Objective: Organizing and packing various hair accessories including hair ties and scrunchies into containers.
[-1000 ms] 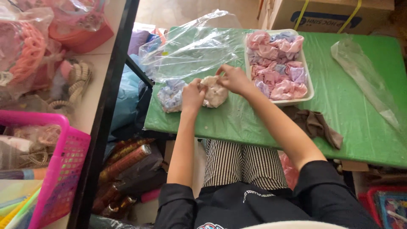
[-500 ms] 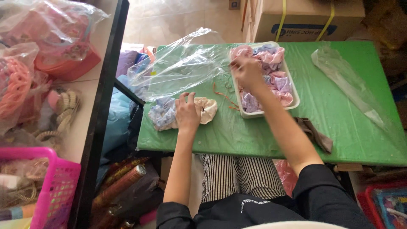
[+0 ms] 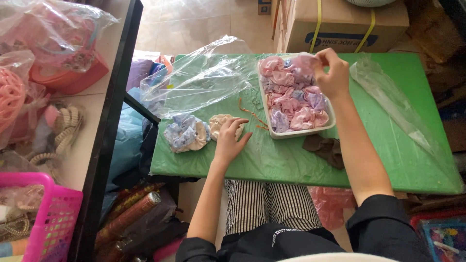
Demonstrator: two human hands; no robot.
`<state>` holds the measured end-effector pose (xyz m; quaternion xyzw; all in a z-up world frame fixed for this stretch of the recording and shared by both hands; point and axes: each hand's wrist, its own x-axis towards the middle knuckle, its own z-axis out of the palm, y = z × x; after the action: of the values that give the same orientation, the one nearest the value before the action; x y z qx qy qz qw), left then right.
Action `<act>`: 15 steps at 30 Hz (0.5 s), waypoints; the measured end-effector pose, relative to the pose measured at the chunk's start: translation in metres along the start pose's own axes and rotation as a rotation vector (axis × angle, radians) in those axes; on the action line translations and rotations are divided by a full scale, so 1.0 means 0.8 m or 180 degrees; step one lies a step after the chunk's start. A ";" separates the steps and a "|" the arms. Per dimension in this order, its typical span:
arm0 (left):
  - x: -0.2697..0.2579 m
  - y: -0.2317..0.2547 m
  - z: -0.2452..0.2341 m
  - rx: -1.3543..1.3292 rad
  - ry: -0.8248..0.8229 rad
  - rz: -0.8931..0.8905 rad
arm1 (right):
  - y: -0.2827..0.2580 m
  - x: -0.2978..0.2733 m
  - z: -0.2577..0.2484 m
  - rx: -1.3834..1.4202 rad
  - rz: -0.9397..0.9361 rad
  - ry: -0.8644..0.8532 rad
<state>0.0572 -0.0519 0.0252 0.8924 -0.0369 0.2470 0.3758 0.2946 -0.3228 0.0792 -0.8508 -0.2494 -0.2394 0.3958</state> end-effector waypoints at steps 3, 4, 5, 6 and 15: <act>0.014 0.021 0.002 -0.0787 -0.0191 -0.0681 | -0.057 -0.008 -0.009 0.1102 0.0555 -0.0266; 0.018 0.026 0.005 -0.1399 -0.0115 -0.0749 | -0.077 -0.014 -0.006 0.1362 0.0716 -0.0529; 0.020 0.031 0.007 -0.2004 -0.0028 -0.0821 | -0.097 -0.021 -0.001 0.1625 0.0873 -0.0805; 0.022 0.023 0.016 -0.1995 -0.0010 -0.0838 | -0.100 -0.032 0.013 0.1636 0.0869 -0.0829; -0.011 -0.074 -0.009 -0.0818 0.1018 -0.1242 | -0.184 -0.101 0.162 0.1649 0.0765 -0.1175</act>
<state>0.0615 -0.0056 -0.0135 0.7774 0.1643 0.3009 0.5273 0.1696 -0.1564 0.0381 -0.7743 -0.2673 0.0384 0.5724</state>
